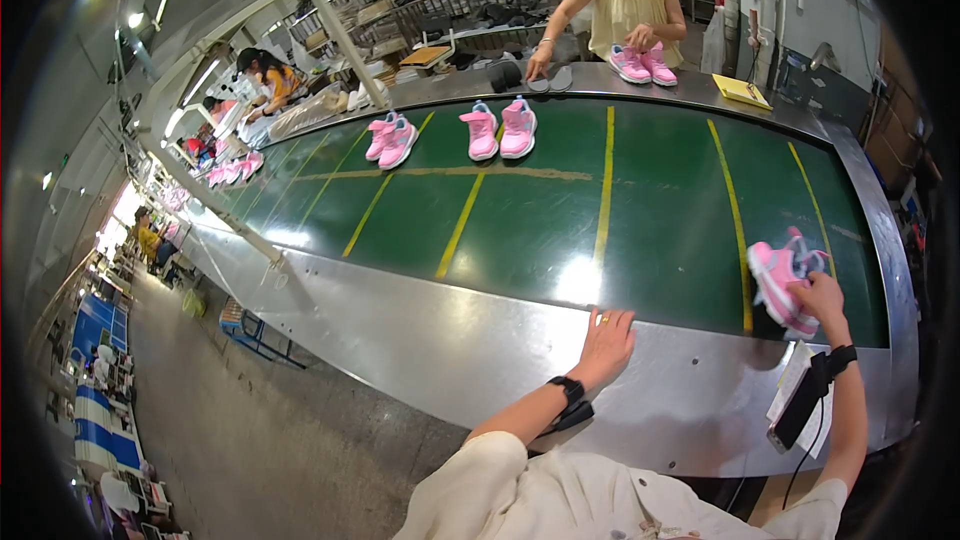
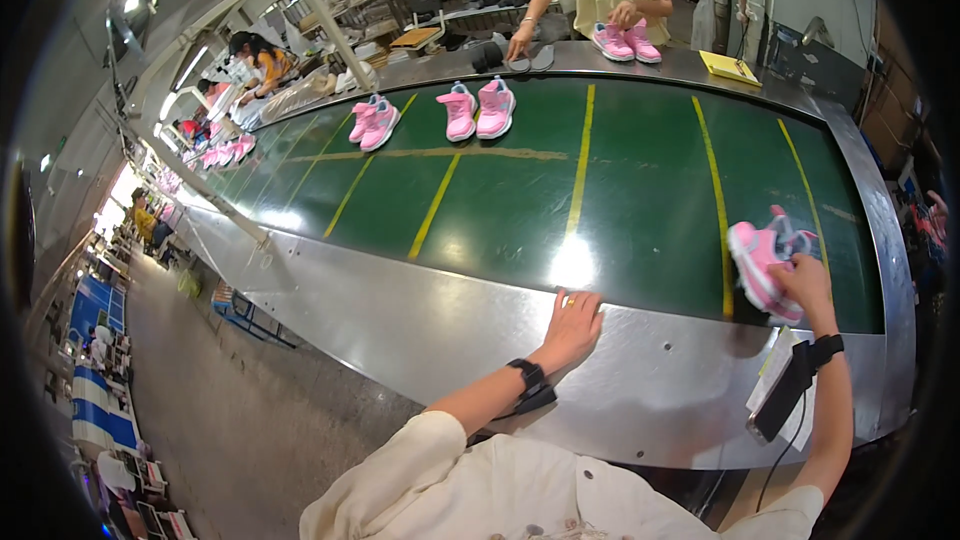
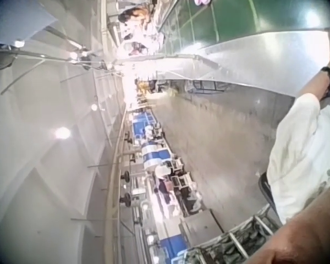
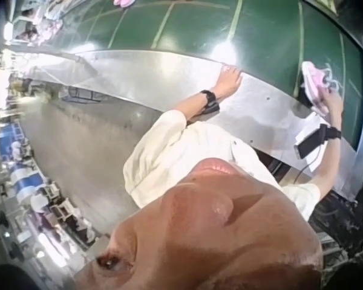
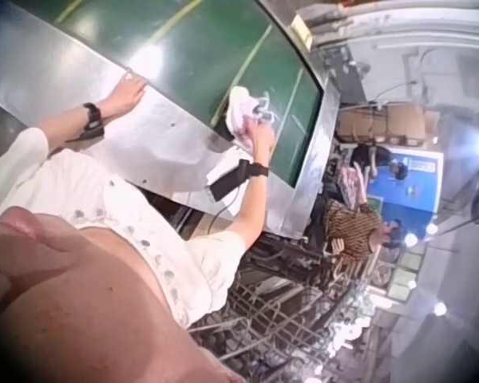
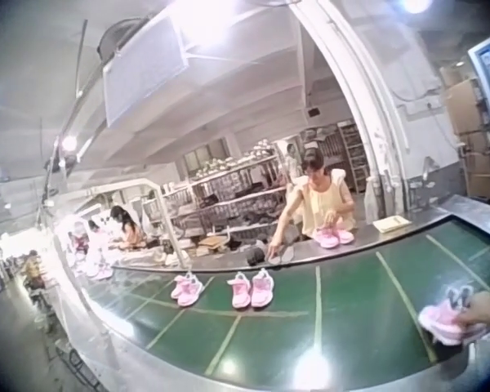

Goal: Trimming excess threads from pink shoes and placing them onto a conveyor belt.

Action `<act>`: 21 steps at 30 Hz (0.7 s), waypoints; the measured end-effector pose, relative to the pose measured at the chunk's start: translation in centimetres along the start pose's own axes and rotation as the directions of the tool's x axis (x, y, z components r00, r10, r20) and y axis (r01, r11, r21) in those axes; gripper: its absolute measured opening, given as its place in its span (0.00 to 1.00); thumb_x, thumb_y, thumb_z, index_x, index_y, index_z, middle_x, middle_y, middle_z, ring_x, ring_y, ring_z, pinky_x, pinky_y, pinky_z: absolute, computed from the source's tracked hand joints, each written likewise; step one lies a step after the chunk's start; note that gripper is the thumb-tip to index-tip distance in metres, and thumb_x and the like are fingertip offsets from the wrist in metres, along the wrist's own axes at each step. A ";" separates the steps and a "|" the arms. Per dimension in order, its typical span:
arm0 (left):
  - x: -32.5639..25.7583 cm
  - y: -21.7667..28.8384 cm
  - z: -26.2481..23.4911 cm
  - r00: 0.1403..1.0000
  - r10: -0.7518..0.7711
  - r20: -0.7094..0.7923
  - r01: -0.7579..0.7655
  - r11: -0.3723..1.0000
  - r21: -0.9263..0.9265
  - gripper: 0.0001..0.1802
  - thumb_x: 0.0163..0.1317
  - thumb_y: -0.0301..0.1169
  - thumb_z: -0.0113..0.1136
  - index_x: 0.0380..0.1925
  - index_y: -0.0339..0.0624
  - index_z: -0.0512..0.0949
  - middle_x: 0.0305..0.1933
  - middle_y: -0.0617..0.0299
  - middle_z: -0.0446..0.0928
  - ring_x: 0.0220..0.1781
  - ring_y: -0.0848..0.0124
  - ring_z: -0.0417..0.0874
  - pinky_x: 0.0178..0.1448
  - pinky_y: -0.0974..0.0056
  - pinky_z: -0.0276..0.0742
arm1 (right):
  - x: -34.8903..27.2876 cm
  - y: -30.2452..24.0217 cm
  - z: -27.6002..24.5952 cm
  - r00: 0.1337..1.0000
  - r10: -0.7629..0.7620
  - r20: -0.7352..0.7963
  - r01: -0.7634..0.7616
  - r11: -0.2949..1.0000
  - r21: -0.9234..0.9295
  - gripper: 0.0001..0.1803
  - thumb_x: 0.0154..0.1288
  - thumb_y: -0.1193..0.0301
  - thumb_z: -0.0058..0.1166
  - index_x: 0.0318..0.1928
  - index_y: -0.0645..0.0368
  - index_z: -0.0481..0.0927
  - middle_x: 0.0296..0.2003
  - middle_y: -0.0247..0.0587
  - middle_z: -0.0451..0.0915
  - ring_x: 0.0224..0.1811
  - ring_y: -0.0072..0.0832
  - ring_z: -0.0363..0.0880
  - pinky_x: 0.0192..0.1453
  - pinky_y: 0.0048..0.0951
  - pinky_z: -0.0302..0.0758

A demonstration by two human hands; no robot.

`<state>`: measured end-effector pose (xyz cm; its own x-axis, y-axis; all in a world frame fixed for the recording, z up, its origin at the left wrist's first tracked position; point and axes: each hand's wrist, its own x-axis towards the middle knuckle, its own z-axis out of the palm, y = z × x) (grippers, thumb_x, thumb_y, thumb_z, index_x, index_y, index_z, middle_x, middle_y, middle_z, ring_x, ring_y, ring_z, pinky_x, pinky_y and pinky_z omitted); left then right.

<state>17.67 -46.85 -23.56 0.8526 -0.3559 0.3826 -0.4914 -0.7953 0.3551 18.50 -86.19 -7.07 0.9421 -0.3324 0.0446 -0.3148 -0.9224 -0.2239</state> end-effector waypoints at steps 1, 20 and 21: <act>0.1 0.2 -0.2 1.000 0.001 -0.028 -0.003 0.995 -0.096 0.21 0.60 0.34 0.52 0.52 0.39 0.68 0.51 0.54 0.71 0.57 0.58 0.69 0.66 0.46 0.55 | -2.1 -2.3 0.1 0.998 -0.069 0.007 0.069 0.998 -0.005 0.26 0.44 0.47 0.60 0.28 0.61 0.81 0.25 0.51 0.81 0.31 0.45 0.81 0.36 0.42 0.74; 0.3 1.8 -8.8 0.987 0.125 0.101 -0.007 0.662 -0.750 0.24 0.52 0.26 0.63 0.51 0.42 0.71 0.42 0.53 0.78 0.43 0.66 0.80 0.48 0.65 0.75 | -24.5 -16.9 7.3 0.872 -0.490 -0.009 0.460 0.812 0.360 0.20 0.51 0.56 0.63 0.44 0.47 0.80 0.27 0.40 0.78 0.28 0.39 0.79 0.29 0.37 0.73; 0.6 1.8 -8.5 0.983 0.164 0.077 -0.036 0.589 -0.807 0.26 0.51 0.25 0.64 0.53 0.42 0.70 0.44 0.55 0.79 0.47 0.68 0.80 0.50 0.65 0.74 | -24.9 -16.7 7.4 0.887 -0.462 0.009 0.428 0.829 0.361 0.20 0.51 0.56 0.63 0.44 0.47 0.80 0.27 0.40 0.78 0.28 0.39 0.79 0.29 0.37 0.73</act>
<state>15.81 -44.33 -15.42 0.7713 -0.5184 0.3693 -0.4633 -0.0593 0.8842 1.13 -61.08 -11.63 0.9821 0.1329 0.1338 0.1836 -0.8354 -0.5181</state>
